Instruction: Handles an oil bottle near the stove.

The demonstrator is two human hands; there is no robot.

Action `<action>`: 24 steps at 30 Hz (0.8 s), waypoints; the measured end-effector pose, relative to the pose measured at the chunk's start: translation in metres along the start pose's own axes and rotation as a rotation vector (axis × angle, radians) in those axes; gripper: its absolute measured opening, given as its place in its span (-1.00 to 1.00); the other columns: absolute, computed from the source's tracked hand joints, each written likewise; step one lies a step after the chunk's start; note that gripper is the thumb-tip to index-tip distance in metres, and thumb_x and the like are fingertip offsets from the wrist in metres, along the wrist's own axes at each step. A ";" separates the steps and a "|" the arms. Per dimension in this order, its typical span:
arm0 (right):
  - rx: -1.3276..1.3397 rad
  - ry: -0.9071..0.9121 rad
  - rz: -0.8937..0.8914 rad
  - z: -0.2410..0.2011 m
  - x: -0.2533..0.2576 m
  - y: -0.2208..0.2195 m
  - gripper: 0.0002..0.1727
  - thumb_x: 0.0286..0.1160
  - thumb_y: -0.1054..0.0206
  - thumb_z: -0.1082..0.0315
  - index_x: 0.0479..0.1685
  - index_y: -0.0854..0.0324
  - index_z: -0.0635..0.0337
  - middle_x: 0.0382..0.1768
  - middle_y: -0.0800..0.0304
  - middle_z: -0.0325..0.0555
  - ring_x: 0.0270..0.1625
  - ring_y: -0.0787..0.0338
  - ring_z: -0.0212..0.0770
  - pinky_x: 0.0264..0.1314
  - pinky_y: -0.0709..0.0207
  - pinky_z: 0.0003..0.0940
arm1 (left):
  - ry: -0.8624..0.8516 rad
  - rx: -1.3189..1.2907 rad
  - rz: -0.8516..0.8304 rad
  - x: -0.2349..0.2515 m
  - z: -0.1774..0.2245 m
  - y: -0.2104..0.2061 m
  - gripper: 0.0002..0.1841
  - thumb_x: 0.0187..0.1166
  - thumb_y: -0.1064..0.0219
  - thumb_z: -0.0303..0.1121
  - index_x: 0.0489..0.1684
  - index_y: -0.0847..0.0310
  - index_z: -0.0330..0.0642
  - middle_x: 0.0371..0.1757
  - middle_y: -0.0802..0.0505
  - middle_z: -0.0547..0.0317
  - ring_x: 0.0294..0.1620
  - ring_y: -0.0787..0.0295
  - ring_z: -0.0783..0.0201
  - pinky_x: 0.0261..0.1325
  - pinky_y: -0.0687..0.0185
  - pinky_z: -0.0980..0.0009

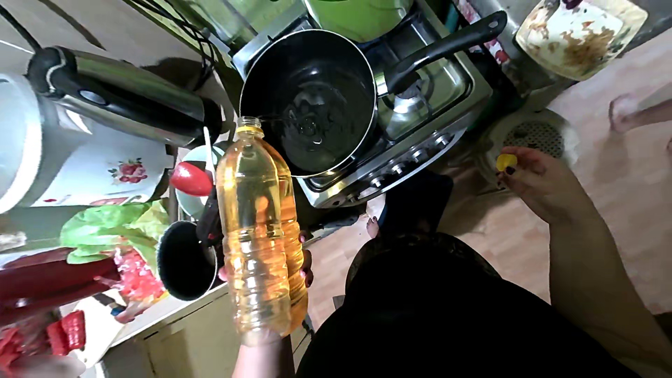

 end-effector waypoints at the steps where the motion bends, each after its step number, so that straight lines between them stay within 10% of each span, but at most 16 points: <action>1: -0.011 -0.001 -0.008 -0.002 0.000 0.000 -0.51 0.48 -0.30 0.51 0.44 -0.53 0.13 0.09 -0.73 -0.23 -0.08 -0.79 -0.41 0.08 -0.75 -0.44 | -0.022 0.027 0.012 0.004 0.001 0.001 0.03 0.00 -0.48 0.51 0.37 -0.62 -0.16 0.00 -0.83 -0.09 -0.37 -0.82 0.16 -0.47 -0.76 0.34; 9: -0.092 0.081 -0.161 -0.031 -0.005 -0.012 -0.51 0.42 -0.34 0.42 0.41 -0.58 0.11 0.02 -0.79 -0.28 -0.11 -0.82 -0.42 0.04 -0.77 -0.47 | -0.291 0.129 -0.112 0.038 0.011 -0.003 -0.04 -0.11 -0.63 0.41 0.50 -0.57 0.31 -0.09 -0.88 0.14 -0.33 -0.84 0.24 -0.38 -0.81 0.27; 11: -0.095 0.123 -0.271 -0.038 -0.007 -0.029 -0.52 0.40 -0.37 0.41 0.38 -0.63 0.05 -0.01 -0.84 -0.33 -0.12 -0.83 -0.41 0.03 -0.78 -0.47 | -0.460 0.089 -0.092 0.040 0.019 0.029 -0.31 0.24 -0.59 0.17 0.39 -0.62 0.13 -0.04 -0.86 0.19 -0.24 -0.83 0.35 -0.31 -0.80 0.39; 13: -0.097 0.174 -0.430 -0.045 -0.012 -0.059 -0.52 0.41 -0.36 0.40 0.38 -0.62 0.05 -0.08 -0.86 -0.38 -0.17 -0.83 -0.45 -0.03 -0.77 -0.51 | -0.569 0.125 0.154 0.028 0.026 0.080 -0.84 0.61 -0.11 -0.40 -0.12 -0.57 -0.24 -0.29 -0.80 0.19 -0.32 -0.73 0.51 -0.27 -0.67 0.63; 15: -0.100 0.200 -0.612 -0.047 -0.022 -0.103 -0.55 0.49 -0.22 0.46 0.40 -0.53 0.16 -0.08 -0.83 -0.37 -0.18 -0.82 -0.48 -0.04 -0.77 -0.49 | -0.605 0.145 0.438 0.018 0.026 0.097 -0.74 0.40 0.15 -0.73 -0.36 -0.49 -0.40 -0.47 -0.75 0.20 -0.45 -0.64 0.57 -0.29 -0.58 0.72; 19: 0.089 -0.002 -1.001 -0.036 -0.070 -0.205 -0.49 0.70 -0.11 0.43 0.64 -0.36 0.27 0.13 -0.75 -0.16 -0.04 -0.81 -0.32 0.06 -0.77 -0.34 | -0.703 0.099 0.033 0.017 0.020 0.057 -0.64 -0.02 -0.71 -0.30 -0.20 -0.82 -0.07 -0.25 -0.91 0.32 -0.24 -0.82 0.54 -0.12 -0.73 0.63; 24: 0.223 -0.165 -1.392 -0.040 -0.116 -0.279 -0.63 0.75 -0.06 0.40 0.46 -0.46 0.15 0.00 -0.80 -0.26 -0.06 -0.82 -0.35 0.06 -0.75 -0.35 | -0.912 0.384 -0.408 -0.030 0.045 -0.055 -0.72 0.35 -0.58 -0.13 0.03 -0.87 0.31 -0.05 -0.96 0.66 0.00 -0.83 0.78 0.12 -0.67 0.77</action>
Point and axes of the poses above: each hand's wrist, its own x-axis towards the middle knuckle, its own y-axis out of the back of the hand, z = x × y, the point moved 8 cm from there along x, towards the middle knuckle
